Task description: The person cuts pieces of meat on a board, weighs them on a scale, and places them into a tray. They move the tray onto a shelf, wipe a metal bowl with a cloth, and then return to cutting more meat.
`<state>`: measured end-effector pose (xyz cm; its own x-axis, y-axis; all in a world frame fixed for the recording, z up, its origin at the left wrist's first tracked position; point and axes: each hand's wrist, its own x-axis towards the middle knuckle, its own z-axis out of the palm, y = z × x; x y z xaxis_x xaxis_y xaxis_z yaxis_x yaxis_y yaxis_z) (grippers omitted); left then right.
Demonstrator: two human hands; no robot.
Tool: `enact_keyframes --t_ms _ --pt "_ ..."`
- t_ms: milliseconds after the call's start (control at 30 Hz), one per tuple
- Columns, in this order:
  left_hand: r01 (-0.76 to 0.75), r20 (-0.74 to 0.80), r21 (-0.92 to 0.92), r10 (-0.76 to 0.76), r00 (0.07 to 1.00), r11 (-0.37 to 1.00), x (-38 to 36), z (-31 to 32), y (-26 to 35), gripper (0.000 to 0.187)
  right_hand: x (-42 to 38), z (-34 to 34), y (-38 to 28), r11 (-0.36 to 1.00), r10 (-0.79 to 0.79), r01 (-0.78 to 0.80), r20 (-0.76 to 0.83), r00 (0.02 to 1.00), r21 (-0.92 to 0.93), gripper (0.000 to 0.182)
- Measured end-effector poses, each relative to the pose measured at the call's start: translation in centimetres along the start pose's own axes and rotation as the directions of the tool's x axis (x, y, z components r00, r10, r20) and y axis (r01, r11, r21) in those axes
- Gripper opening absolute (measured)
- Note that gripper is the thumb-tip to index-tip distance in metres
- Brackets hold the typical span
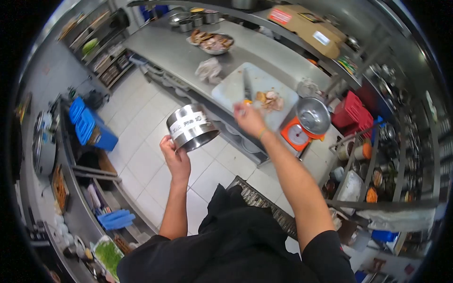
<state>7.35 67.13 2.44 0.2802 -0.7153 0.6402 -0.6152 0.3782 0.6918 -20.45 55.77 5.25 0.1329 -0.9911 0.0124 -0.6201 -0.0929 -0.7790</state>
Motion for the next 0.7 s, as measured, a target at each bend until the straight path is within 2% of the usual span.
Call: enact_keyframes --t_ms 33,67,100,133,167,200,233,267,300,333,367,433,500,533,567,600,633,667,700 --pt "0.033 0.035 -0.046 -0.032 0.999 0.998 -0.8 0.4 0.0 0.016 -2.9 1.8 4.2 0.998 -0.017 0.015 0.036 0.999 0.056 0.027" --pt "0.069 0.075 -0.087 -0.063 0.995 0.994 -1.8 1.0 0.2 0.015 -6.6 3.2 8.5 0.999 -0.042 0.042 0.058 0.997 -0.004 0.025" --pt "0.109 0.132 -0.135 -0.091 0.987 0.985 -2.9 2.0 0.3 0.016 -11.3 3.4 11.2 0.996 -0.023 0.036 0.160 0.987 -0.079 0.024" --pt "0.152 0.191 -0.176 -0.118 0.974 0.973 -4.1 2.9 0.6 0.016 -16.8 4.9 15.5 0.985 0.143 -0.122 0.177 0.974 -0.126 0.030" --pt "0.200 0.252 -0.210 -0.144 0.957 0.957 -5.4 3.5 1.1 0.017 -23.6 7.2 22.3 0.948 0.189 -0.139 0.157 0.969 -0.286 0.029" --pt "0.225 0.357 -0.171 -0.152 0.921 0.959 -6.8 4.0 2.1 0.017 -30.9 8.4 26.4 0.897 0.377 -0.321 0.149 0.914 -0.303 0.038" --pt "0.240 0.458 -0.134 -0.155 0.875 0.962 -8.4 4.6 3.3 0.018 -37.8 8.0 27.5 0.774 0.584 -0.486 0.158 0.796 -0.406 0.040" --pt "0.242 0.552 -0.107 -0.145 0.821 0.965 -9.7 5.5 4.7 0.019 -45.5 8.0 29.5 0.744 0.633 -0.577 0.079 0.770 -0.336 0.038" --pt "0.218 0.640 -0.109 -0.099 0.762 0.970 -11.2 6.3 6.3 0.019 -53.4 9.1 32.6 0.627 0.729 -0.629 0.062 0.681 -0.459 0.035" --pt "0.182 0.727 -0.126 -0.034 0.686 0.975 -12.8 6.9 8.1 0.020 -60.9 8.6 32.4 0.490 0.838 -0.742 0.011 0.546 -0.457 0.035" --pt "0.165 0.778 -0.185 0.041 0.626 0.969 -14.4 7.7 10.2 0.019 -68.9 9.9 34.0 0.139 0.989 -0.986 -0.028 0.142 -0.092 0.037" --pt "0.181 0.861 -0.290 0.173 0.479 0.940 -18.8 9.5 13.8 0.018 -78.9 11.4 35.1 -0.140 0.987 -0.982 0.099 -0.128 0.127 0.033" --pt "0.229 0.902 -0.366 0.284 0.324 0.902 -23.8 12.4 18.0 0.017 -86.9 10.9 32.7 0.130 0.989 -0.964 0.098 0.110 -0.231 0.025" --pt "0.241 0.908 -0.396 0.337 0.250 0.886 -26.4 13.2 20.4 0.017 -90.9 12.5 31.3 0.257 0.966 -0.874 0.134 0.220 -0.412 0.022" --pt "0.255 0.907 -0.416 0.379 0.182 0.873 -29.0 14.3 23.3 0.017 -93.9 14.7 31.5 0.139 0.990 -0.981 0.051 0.133 -0.135 0.018" --pt "0.198 0.888 -0.460 0.443 0.123 0.866 -32.0 15.9 26.5 0.016 -95.8 15.8 31.5 0.001 1.000 -0.983 0.007 0.003 0.184 0.019" --pt "0.134 0.868 -0.496 0.492 0.060 0.858 -34.8 17.0 29.3 0.015 -96.6 16.9 31.1 -0.139 0.989 -0.849 0.034 -0.141 0.509 0.020" --pt "0.070 0.848 -0.529 0.530 -0.004 0.846 -37.2 17.3 31.8 0.015 -97.1 18.0 31.0 -0.191 0.978 -0.709 0.068 -0.199 0.679 0.021" --pt "0.087 0.850 -0.519 0.525 -0.055 0.850 -39.5 17.3 35.9 0.014 -97.6 19.2 30.8 -0.212 0.971 -0.598 0.099 -0.216 0.773 0.022"
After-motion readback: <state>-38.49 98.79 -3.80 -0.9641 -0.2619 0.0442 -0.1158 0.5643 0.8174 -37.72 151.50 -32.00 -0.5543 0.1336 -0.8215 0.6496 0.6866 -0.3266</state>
